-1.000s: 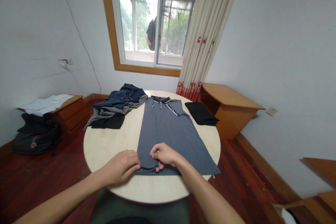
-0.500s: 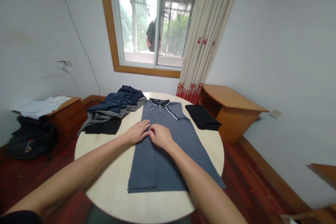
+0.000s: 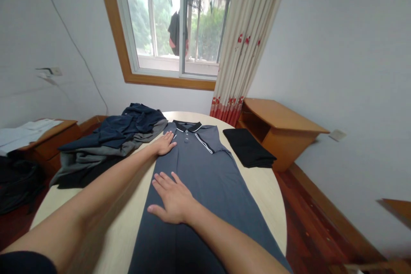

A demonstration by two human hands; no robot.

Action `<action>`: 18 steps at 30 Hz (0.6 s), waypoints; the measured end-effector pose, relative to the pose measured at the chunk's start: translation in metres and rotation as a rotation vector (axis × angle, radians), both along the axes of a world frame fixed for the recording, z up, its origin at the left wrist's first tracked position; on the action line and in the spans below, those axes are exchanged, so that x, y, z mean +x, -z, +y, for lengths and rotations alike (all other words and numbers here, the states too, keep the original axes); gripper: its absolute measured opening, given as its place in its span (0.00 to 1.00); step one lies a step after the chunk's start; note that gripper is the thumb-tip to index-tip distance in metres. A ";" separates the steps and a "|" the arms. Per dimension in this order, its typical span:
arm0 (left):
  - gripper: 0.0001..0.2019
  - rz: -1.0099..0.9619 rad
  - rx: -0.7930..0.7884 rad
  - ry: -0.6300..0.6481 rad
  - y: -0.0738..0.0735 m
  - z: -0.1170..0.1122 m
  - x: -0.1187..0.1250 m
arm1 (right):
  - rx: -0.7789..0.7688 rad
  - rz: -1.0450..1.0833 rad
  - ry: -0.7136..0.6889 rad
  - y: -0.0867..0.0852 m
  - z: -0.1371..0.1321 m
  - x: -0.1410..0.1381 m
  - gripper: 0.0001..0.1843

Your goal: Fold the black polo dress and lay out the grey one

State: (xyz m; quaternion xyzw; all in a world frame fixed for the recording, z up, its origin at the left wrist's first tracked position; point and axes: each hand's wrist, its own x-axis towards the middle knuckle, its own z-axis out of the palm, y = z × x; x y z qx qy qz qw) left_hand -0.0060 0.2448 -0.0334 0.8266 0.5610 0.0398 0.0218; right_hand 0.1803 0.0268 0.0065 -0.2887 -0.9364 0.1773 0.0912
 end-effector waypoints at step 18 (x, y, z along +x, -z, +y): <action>0.39 -0.022 -0.053 -0.143 -0.008 0.085 0.002 | -0.107 0.030 0.012 -0.003 -0.002 -0.001 0.42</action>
